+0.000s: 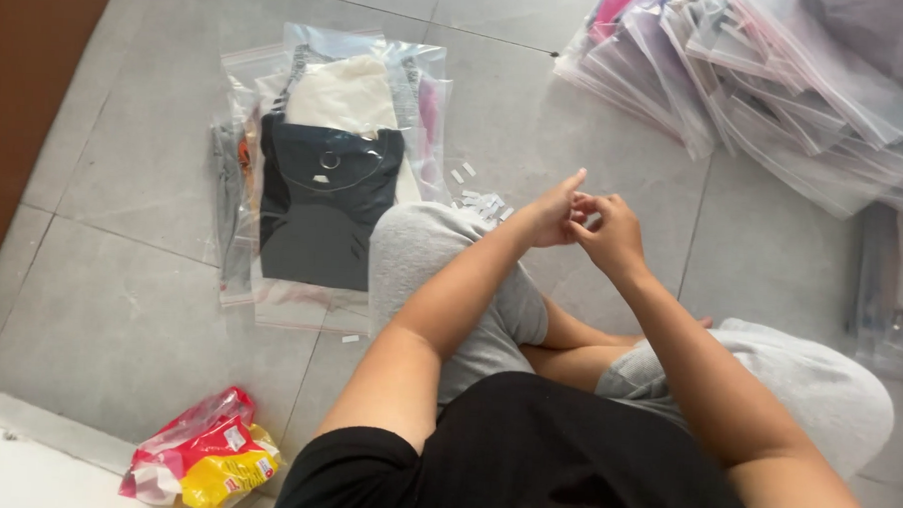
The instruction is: The person is sitting on the floor, placing folded garments into plastic bags and sealing them.
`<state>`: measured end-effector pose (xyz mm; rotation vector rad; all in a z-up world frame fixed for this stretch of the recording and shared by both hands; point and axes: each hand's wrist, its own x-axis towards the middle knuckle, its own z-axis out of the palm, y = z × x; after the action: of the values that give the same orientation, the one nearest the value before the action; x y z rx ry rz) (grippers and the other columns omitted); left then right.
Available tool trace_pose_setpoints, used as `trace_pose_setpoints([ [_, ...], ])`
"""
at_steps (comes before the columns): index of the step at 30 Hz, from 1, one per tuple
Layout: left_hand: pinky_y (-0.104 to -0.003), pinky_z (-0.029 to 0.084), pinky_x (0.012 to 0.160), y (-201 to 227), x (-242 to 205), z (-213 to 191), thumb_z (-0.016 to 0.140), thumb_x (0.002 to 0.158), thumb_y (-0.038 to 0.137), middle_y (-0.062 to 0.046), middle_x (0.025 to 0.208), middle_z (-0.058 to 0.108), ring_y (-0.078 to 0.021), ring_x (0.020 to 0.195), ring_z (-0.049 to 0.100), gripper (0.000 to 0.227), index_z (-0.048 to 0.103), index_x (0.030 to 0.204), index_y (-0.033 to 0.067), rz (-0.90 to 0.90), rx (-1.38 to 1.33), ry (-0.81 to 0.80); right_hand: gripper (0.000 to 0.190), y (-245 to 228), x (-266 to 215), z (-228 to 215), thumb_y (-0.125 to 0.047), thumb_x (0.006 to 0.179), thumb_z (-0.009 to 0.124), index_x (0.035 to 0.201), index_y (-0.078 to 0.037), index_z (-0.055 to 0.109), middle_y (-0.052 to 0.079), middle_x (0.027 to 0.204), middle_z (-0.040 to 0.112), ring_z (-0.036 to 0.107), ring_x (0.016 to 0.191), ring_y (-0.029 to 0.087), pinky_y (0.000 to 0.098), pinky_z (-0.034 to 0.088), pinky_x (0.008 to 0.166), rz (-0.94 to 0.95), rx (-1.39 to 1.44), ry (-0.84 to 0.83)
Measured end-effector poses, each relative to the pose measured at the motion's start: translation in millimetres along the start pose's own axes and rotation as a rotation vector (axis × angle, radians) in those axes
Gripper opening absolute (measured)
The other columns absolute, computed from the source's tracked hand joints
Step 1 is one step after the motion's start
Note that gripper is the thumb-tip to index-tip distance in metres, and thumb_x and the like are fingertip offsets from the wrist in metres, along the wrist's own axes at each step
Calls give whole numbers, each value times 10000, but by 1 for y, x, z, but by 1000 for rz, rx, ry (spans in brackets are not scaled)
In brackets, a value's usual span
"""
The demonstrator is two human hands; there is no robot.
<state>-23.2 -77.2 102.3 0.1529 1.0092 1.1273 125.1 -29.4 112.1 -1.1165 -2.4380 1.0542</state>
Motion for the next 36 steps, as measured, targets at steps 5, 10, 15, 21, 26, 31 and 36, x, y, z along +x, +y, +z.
trace_pose_setpoints([
  [5,-194,339,599,23,-18,7,401,970,761,-8,1012,386,-97,816,368,838,352,1431,63,20,-18,-86,280,-7,5,-9,-183,870,873,1124,-120,773,116,1056,631,716,820,267,342,593,634,-43,74,40],
  [10,-224,370,649,19,-8,-6,429,895,859,-47,1015,411,-125,836,401,897,350,1416,133,-6,5,-179,288,-4,4,-12,-225,850,888,1099,-125,782,115,1047,611,699,806,258,353,585,639,-49,98,48],
  [15,-256,450,733,19,-14,-5,449,879,865,-56,1026,500,-148,892,505,924,363,1437,134,18,-9,-120,171,-11,5,-9,-182,860,851,1009,-133,785,80,1020,602,705,829,238,330,581,673,-78,80,58],
  [21,-267,478,692,14,6,-17,431,863,882,-23,910,549,-146,794,566,891,439,1315,115,-21,93,-135,114,14,11,5,-192,880,760,982,-143,770,46,1126,641,695,872,159,322,596,762,305,554,-27],
  [26,-236,310,508,7,14,-28,513,890,817,76,761,426,-73,564,379,695,573,1098,157,-52,200,-92,147,-20,-3,-33,-226,932,762,1035,-132,717,33,1071,706,715,877,157,309,592,790,509,849,-80],
  [31,-161,165,380,11,-6,-13,660,955,615,105,661,454,16,412,270,437,670,942,178,52,230,-47,147,-33,-7,-55,-144,942,763,1062,-91,698,42,903,752,691,701,99,221,576,643,472,929,-103],
  [36,-149,239,383,3,-6,-13,713,994,490,27,810,641,-5,436,372,309,706,1040,184,217,301,-45,170,-23,-10,-61,-140,951,741,1104,-69,762,61,899,762,669,661,89,224,548,593,319,643,3],
])
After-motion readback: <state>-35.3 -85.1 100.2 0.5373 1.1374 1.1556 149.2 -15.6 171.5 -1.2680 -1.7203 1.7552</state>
